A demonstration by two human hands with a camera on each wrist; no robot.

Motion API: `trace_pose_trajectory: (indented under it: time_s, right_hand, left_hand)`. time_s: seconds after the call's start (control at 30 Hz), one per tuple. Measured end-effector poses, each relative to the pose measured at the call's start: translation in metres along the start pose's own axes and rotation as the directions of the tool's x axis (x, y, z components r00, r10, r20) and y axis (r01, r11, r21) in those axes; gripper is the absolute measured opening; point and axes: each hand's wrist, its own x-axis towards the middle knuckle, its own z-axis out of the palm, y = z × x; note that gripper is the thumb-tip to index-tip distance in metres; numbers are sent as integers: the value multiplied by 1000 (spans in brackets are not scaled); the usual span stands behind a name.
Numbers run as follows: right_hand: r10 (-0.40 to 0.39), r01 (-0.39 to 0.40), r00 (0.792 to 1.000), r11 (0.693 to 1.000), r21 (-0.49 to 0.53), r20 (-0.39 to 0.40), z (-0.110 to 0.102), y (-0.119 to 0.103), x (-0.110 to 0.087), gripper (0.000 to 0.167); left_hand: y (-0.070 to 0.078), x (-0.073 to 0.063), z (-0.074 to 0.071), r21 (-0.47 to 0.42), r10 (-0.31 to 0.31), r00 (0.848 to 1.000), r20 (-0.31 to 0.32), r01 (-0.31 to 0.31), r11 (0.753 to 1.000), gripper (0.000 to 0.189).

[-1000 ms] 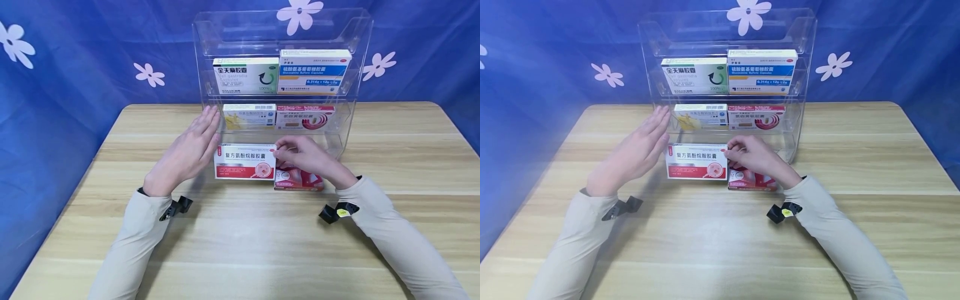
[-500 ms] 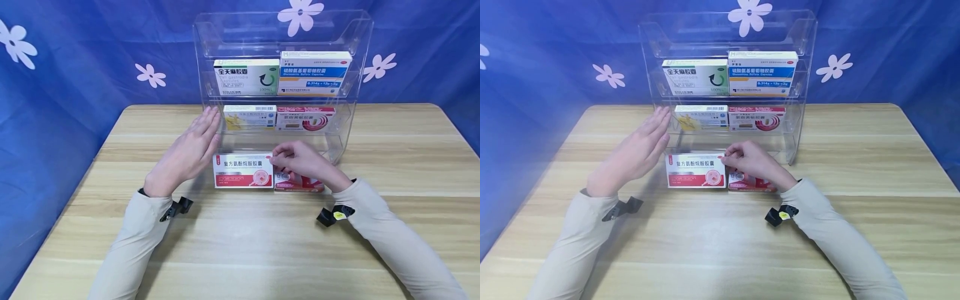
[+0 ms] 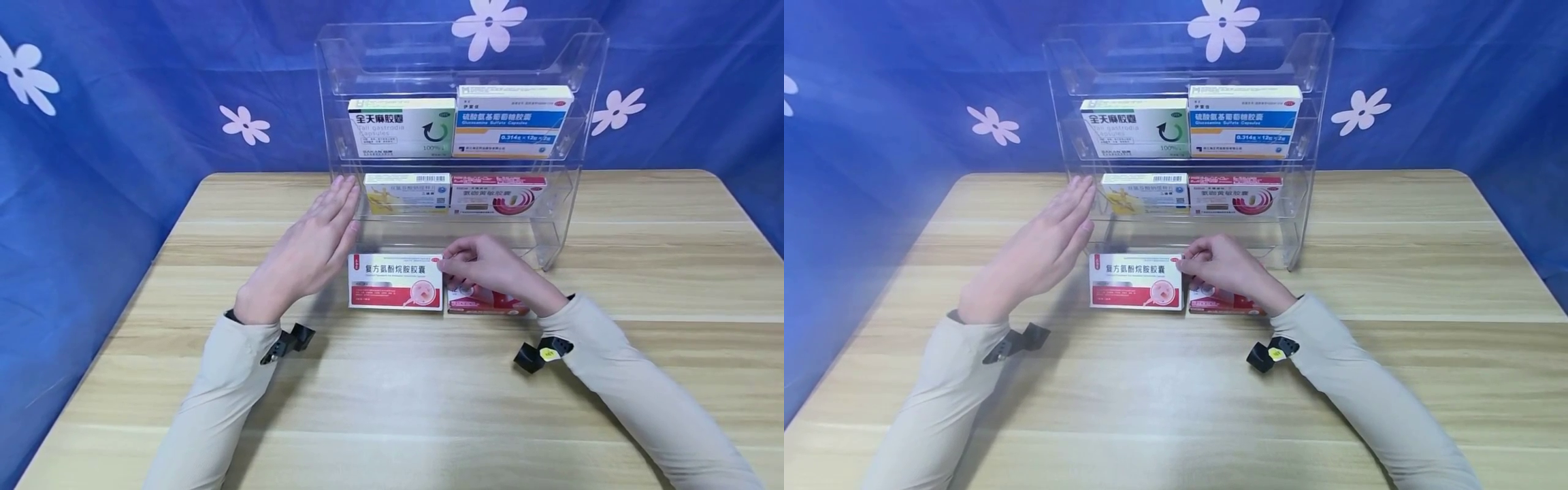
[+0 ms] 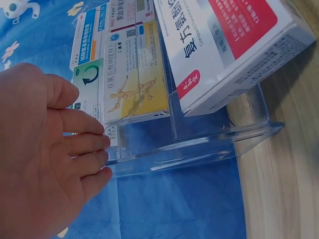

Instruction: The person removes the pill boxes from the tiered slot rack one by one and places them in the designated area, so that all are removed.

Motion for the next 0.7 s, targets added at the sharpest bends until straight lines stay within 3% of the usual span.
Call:
trace_pose_trajectory:
  time_s: [0.37, 0.7]
  right_hand:
    - [22, -22, 1000, 1000, 18, -1, 1, 2, 2, 28]
    - [5, -10, 999, 992, -124, -43, 1, 2, 1, 27]
  left_hand:
    - [0, -1, 0, -2, 0, 1000, -7, 0, 1000, 56]
    - [1, 0, 0, -5, -1, 1000, -7, 1, 1000, 56]
